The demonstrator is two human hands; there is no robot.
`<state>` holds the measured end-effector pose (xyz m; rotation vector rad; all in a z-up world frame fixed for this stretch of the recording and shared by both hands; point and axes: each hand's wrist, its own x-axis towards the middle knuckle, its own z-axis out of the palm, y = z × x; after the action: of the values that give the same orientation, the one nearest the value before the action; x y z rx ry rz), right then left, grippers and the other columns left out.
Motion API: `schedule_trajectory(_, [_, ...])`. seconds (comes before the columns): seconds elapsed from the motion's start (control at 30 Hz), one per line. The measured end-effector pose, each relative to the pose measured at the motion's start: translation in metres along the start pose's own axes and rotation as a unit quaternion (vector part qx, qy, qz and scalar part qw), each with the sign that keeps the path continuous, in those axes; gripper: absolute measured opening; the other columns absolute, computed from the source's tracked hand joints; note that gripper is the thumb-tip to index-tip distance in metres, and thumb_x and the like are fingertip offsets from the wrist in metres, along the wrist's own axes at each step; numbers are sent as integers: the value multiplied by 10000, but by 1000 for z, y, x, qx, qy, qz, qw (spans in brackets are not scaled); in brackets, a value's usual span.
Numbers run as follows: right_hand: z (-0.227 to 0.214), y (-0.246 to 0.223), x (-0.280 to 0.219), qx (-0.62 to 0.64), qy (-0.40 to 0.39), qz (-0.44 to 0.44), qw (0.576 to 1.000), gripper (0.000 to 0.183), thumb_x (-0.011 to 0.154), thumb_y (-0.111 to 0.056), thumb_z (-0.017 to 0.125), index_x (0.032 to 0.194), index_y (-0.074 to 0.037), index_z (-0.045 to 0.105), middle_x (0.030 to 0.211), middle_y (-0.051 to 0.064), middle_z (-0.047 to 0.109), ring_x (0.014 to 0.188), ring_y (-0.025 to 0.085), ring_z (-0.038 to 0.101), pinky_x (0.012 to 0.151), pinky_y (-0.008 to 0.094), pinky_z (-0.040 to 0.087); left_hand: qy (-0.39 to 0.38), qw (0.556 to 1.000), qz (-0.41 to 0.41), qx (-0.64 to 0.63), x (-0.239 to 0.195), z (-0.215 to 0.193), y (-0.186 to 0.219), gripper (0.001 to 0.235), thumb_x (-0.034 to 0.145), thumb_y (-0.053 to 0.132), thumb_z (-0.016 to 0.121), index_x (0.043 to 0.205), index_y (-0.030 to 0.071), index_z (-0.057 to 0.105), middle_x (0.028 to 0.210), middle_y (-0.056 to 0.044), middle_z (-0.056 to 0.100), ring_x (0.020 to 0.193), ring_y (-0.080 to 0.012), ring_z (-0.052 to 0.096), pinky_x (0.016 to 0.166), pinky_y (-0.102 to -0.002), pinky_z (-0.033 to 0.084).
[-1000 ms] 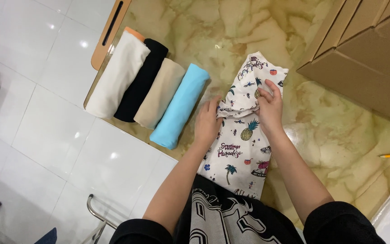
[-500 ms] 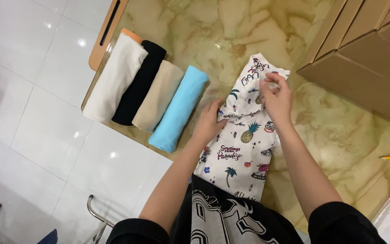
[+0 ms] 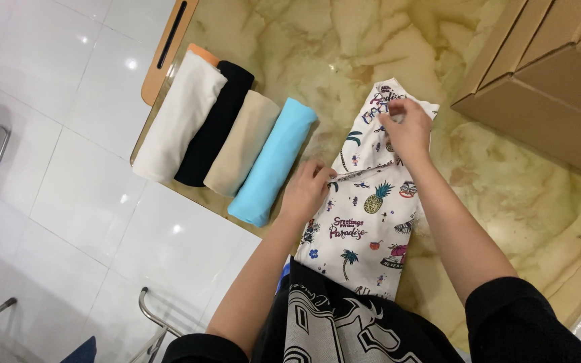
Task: The person takes a white t-shirt from a hanger, folds it on a marble-patterned table, and places it with other folded clothes. They then take a patterned t-shirt and a gray t-shirt from hangers, fold each one, and add them to the stack.
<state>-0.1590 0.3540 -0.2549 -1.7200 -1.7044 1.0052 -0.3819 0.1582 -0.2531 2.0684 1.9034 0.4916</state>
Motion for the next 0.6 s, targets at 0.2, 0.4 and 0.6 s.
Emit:
schedule_trajectory(0.2, [-51,-49,-3,139,16,-7,990,349,1072,56,596,1407,124,522,1367,279,406,577,270,722,460,264,640,64,997,29,11,25,-17,19,113,855,63,760,914,159,752,1176,-19,581,1062,-243,658,856,-340,583])
schedule_trajectory(0.4, [-42,-24,-1,112,-34,77,990,459,1047,2,615,1491,30,502,1492,337,430,650,307,749,539,324,675,38,966,-142,-211,113,-19,43,454,927,-24,619,1359,110,659,1341,-171,606,1187,-439,697,959,-510,612])
schedule_trajectory(0.6, [-47,-30,-19,132,3,81,988,477,965,9,761,1398,101,583,1362,339,448,872,416,753,651,429,688,-65,933,-190,-299,171,-13,61,822,915,-12,612,1662,117,295,1598,-297,385,1441,-542,501,1213,-625,436])
